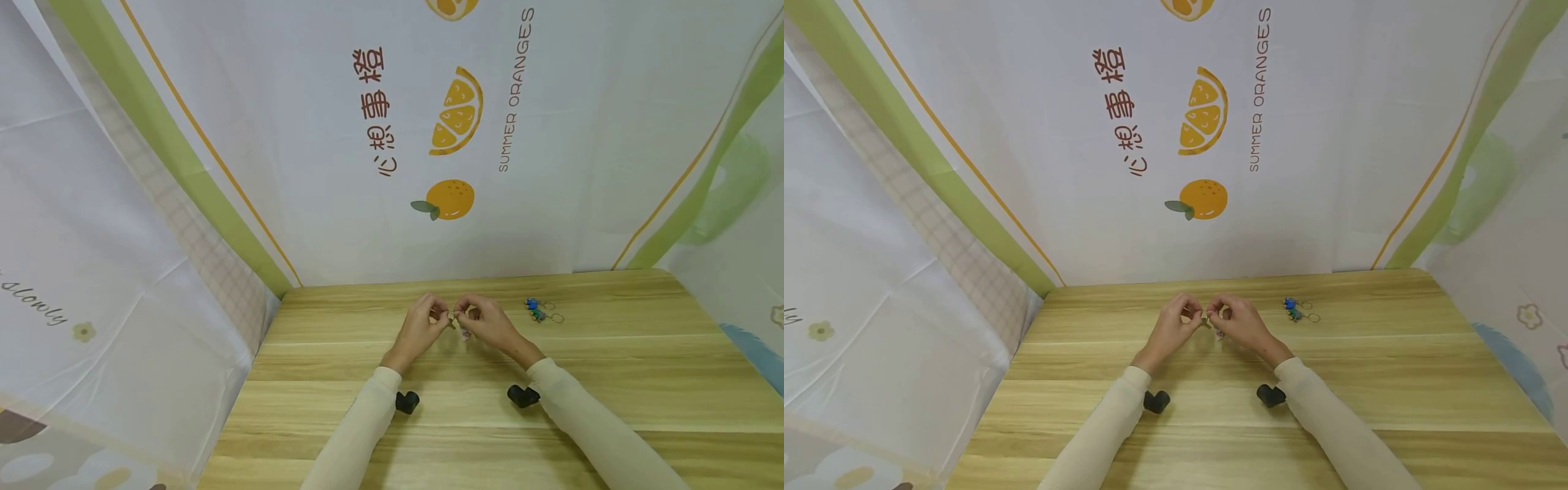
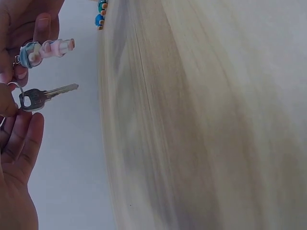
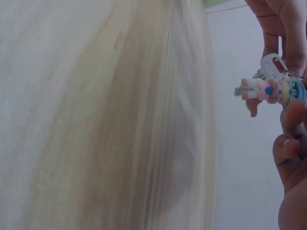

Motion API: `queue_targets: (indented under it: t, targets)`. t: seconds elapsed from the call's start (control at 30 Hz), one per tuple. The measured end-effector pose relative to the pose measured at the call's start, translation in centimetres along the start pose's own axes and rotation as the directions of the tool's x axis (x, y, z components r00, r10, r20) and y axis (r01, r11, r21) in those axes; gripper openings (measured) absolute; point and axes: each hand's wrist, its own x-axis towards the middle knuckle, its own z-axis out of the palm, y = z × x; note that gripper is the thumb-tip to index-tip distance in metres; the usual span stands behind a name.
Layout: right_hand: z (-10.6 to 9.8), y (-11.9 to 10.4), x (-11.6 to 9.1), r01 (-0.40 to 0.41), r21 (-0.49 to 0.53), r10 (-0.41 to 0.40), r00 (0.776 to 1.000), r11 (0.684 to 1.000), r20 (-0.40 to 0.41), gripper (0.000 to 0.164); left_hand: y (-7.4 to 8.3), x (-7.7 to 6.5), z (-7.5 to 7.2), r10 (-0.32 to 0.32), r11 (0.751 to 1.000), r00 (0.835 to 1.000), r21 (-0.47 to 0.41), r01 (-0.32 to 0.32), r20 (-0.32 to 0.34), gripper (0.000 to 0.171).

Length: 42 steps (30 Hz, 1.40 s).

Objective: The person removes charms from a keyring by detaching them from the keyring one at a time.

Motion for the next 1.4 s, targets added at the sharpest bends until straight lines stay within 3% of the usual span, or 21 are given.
queue_targets:
  t: [0.37, 0.7, 0.97, 1.13, 1.4]
  targets:
    - [0.0, -0.1, 0.0, 0.028, -0.013, -0.028, 1.0, 1.0, 0.001, 0.006, 0.1, 0.1, -0.3, 0.011, 1.0, 0.999, 0.003, -0.011, 0.033, 0.006]
    - [-0.2, -0.3, 0.3, 0.021, -0.029, -0.02, 0.999, 0.999, 0.04, 0.01, 0.1, 0.1, -0.6, 0.13, 0.991, 0.99, 0.019, -0.132, 0.061, 0.011]
    - [-0.7, -0.8, 0.4, -0.059, 0.103, 0.046, 0.991, 0.993, 0.127, 0.014, 0.2, 0.2, -0.8, 0.218, 0.976, 0.972, 0.004, -0.219, 0.084, 0.012]
    - [-0.9, -0.4, 0.6, -0.103, 0.125, 0.083, 0.984, 0.987, 0.159, 0.016, 0.3, 0.1, -1.0, 0.274, 0.961, 0.958, 0.009, -0.276, 0.085, 0.013]
    - [-1.0, -0.4, 0.6, -0.094, 0.103, 0.077, 0.985, 0.99, 0.153, 0.015, 0.1, 0.1, -1.0, 0.291, 0.956, 0.952, 0.015, -0.294, 0.094, 0.01]
